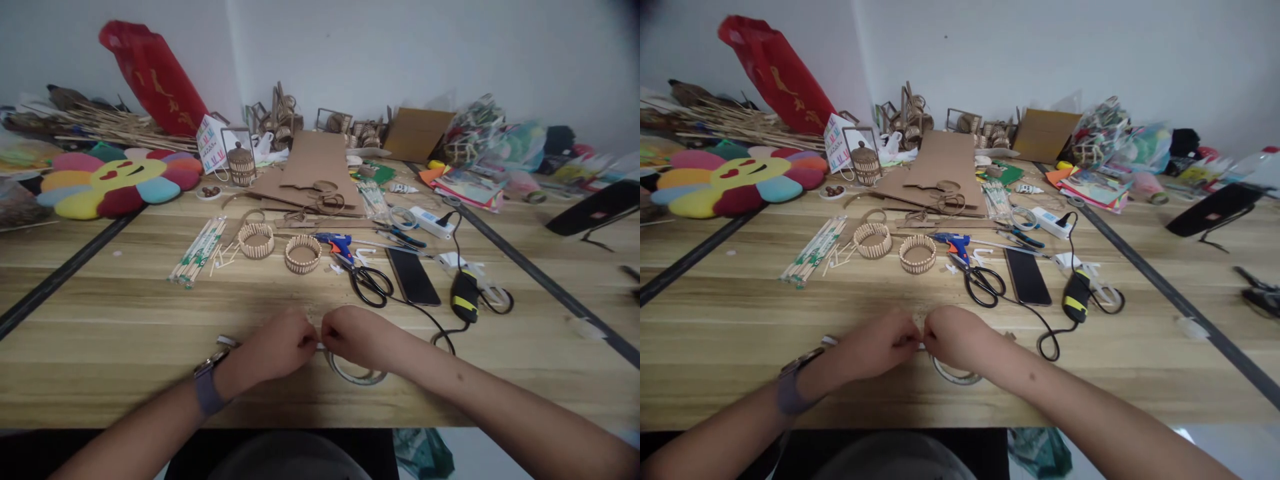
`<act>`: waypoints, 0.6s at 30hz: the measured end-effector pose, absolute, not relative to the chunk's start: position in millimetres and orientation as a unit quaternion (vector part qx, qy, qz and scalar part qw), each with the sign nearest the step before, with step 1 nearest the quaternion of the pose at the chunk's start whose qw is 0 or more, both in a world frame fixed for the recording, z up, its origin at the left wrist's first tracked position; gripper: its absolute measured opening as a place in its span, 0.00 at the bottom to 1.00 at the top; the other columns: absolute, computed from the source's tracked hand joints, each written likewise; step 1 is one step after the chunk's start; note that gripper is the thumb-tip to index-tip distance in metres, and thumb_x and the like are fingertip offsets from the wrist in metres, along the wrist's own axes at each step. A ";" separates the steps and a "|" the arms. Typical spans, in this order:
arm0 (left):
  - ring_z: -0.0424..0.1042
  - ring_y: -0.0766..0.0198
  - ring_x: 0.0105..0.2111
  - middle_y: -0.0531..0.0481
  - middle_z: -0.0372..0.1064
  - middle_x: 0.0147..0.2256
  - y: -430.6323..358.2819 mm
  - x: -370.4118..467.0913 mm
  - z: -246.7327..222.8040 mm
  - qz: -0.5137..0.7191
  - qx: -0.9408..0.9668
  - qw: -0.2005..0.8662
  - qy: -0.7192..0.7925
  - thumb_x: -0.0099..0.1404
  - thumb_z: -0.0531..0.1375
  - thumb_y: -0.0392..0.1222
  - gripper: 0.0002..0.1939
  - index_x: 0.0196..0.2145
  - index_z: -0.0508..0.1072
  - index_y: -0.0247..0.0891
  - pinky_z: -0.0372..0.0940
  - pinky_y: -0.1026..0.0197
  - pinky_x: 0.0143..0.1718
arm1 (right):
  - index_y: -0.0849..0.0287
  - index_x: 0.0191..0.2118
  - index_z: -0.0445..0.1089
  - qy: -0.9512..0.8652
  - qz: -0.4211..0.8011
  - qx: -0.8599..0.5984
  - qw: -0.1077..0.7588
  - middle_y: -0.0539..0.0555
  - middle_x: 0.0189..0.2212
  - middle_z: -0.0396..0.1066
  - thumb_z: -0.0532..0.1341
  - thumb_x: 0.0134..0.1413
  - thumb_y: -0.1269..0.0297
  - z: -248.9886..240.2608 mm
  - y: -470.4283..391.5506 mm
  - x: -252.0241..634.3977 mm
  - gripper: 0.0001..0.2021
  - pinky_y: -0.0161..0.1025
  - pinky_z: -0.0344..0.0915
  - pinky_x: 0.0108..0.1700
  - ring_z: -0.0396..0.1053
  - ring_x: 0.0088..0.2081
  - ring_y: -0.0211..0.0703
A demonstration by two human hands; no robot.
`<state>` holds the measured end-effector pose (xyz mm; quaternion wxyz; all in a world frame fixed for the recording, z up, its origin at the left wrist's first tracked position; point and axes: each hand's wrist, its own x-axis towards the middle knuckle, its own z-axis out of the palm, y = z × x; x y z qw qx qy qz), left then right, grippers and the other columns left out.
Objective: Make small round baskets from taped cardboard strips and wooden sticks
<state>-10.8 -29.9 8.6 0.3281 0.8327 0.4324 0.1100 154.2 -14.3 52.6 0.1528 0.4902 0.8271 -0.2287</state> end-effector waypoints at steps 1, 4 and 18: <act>0.64 0.66 0.23 0.54 0.66 0.20 -27.7 -10.4 9.4 0.106 0.827 0.345 0.430 0.60 0.55 0.30 0.13 0.22 0.74 0.35 0.53 0.64 0.24 | 0.60 0.36 0.80 0.828 -0.220 0.493 0.149 0.59 0.33 0.79 0.56 0.56 0.69 53.0 -15.2 153.7 0.13 0.36 0.54 0.29 0.74 0.35 0.46; 0.60 0.68 0.21 0.57 0.62 0.18 -23.5 -9.0 9.6 0.102 0.811 0.381 0.431 0.59 0.54 0.30 0.12 0.21 0.72 0.35 0.49 0.64 0.23 | 0.61 0.35 0.79 0.830 -0.199 0.500 0.146 0.61 0.33 0.79 0.55 0.58 0.69 52.4 -16.8 151.9 0.13 0.37 0.56 0.30 0.76 0.36 0.51; 0.60 0.64 0.24 0.57 0.60 0.21 -8.6 -19.9 23.5 0.212 0.728 0.365 0.540 0.61 0.52 0.44 0.11 0.22 0.62 0.40 0.49 0.63 0.25 | 0.58 0.46 0.70 0.829 -0.089 0.552 0.013 0.57 0.35 0.77 0.53 0.63 0.76 53.7 -34.5 139.6 0.12 0.36 0.61 0.29 0.77 0.34 0.47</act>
